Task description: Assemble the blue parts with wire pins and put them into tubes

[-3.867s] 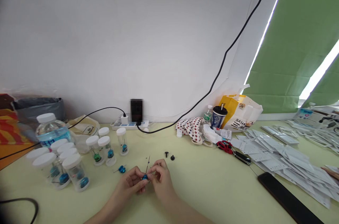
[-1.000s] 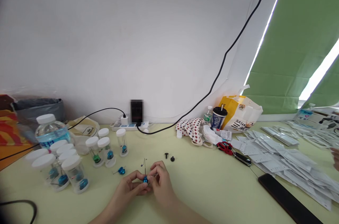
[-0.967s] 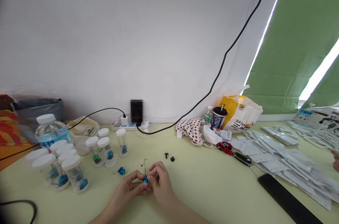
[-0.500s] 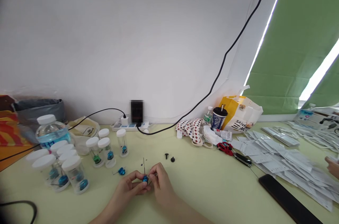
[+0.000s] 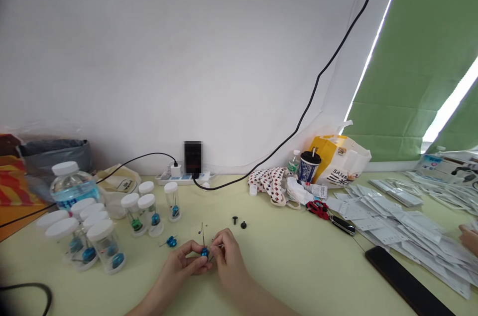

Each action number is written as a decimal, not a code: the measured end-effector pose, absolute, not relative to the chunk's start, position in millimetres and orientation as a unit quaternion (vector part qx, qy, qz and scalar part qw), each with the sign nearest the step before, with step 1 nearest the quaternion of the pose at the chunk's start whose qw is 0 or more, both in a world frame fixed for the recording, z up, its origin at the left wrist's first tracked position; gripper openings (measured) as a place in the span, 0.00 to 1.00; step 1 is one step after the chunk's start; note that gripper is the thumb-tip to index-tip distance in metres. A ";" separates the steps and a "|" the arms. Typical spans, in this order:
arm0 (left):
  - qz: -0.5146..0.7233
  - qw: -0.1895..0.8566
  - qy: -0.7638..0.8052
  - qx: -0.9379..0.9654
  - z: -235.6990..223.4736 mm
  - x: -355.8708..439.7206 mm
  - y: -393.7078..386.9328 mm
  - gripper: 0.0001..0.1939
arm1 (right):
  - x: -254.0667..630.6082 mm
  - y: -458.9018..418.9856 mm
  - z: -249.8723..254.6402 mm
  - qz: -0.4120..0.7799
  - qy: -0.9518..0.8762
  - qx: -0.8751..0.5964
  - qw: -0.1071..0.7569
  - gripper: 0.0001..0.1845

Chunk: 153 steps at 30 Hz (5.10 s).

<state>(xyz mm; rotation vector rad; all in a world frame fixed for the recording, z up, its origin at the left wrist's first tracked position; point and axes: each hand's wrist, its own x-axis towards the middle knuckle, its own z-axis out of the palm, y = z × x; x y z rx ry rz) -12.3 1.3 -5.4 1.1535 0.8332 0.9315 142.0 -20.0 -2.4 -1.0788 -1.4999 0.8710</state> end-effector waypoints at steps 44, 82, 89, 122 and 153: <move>0.405 0.632 0.361 0.554 -2.6 -11.2 -0.8 0.13 | 156.2 -16.8 0.1 0.236 -0.762 -0.467 0.381 0.10; 0.385 0.625 0.369 0.569 -3.5 -10.5 -1.1 0.14 | 151.1 -17.4 -2.6 0.191 -0.736 -0.476 0.443 0.09; 0.384 0.627 0.368 0.570 -5.2 -11.3 -0.9 0.14 | 151.3 -16.2 -7.4 0.183 -0.732 -0.496 0.430 0.08; 0.392 0.608 0.356 0.592 -1.2 -10.3 -3.0 0.11 | 151.3 -15.0 -10.1 0.219 -0.767 -0.468 0.381 0.10; 0.400 0.436 0.419 0.689 -2.7 -14.6 -2.5 0.05 | 153.9 -16.0 -4.7 0.286 -0.686 -0.494 0.450 0.08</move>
